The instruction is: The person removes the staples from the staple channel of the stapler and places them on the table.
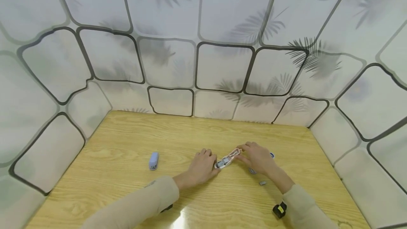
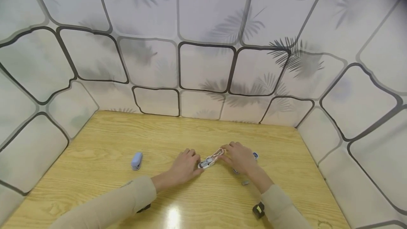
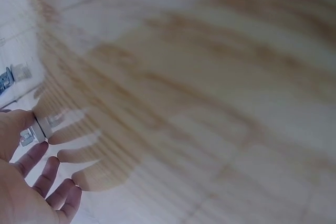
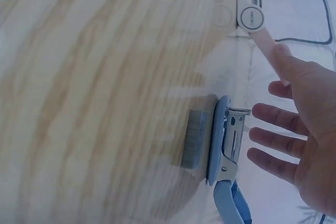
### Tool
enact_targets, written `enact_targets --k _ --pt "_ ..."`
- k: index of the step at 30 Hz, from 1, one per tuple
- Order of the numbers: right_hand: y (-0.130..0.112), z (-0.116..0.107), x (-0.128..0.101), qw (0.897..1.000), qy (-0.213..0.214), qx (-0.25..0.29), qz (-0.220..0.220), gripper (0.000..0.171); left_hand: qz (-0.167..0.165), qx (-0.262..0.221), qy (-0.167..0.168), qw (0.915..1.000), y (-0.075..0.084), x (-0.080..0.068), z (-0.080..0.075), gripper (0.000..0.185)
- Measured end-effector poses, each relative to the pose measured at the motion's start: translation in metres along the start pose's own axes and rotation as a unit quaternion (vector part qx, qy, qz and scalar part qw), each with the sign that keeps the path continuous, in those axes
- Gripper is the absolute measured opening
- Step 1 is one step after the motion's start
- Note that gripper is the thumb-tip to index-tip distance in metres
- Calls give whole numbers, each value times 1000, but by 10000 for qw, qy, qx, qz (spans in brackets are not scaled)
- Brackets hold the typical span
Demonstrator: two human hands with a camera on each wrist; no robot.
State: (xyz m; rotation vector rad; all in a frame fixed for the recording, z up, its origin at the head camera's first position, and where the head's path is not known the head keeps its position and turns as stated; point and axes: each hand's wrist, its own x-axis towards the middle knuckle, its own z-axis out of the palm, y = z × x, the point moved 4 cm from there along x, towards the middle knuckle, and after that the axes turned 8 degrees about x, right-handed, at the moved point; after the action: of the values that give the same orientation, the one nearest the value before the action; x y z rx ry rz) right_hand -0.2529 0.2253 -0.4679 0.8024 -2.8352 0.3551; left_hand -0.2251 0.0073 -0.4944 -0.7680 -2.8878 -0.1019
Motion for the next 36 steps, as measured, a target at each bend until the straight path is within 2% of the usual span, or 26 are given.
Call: enact_targets --k 3,8,15,17,19,21,25,27,30,36 --pt "0 -4 -3 9977 93 566 348 43 -22 3 -5 10000 0 0 -1 31" --pt "-4 -14 -11 9890 286 1035 1021 36 -45 32 25 10000 1 1 -1 32" --pt "-13 -21 -19 9632 286 2010 1762 29 -32 50 116 9999 2 1 -1 33" --pt "-15 -19 -20 9522 270 2326 1963 27 -46 34 84 9999 2 1 0 33" --pt "-18 -17 -20 9366 233 2782 2119 24 -68 34 42 10000 3 1 -1 32" --pt "-20 -13 -20 9171 146 3284 2255 23 -102 40 -20 9999 3 1 -2 32" --pt "-25 -3 -19 8702 -89 4199 2576 23 -123 87 -49 9999 3 0 -3 31" --pt "-29 2 -18 8562 -162 4458 2607 24 -108 111 -46 9999 3 0 -3 32" --pt "-34 7 -16 8439 -117 4694 2594 24 -72 142 -35 9999 3 0 -4 32" --pt "-42 15 -9 8395 -2 4803 2541 24 -28 151 -17 9999 3 1 -5 31"
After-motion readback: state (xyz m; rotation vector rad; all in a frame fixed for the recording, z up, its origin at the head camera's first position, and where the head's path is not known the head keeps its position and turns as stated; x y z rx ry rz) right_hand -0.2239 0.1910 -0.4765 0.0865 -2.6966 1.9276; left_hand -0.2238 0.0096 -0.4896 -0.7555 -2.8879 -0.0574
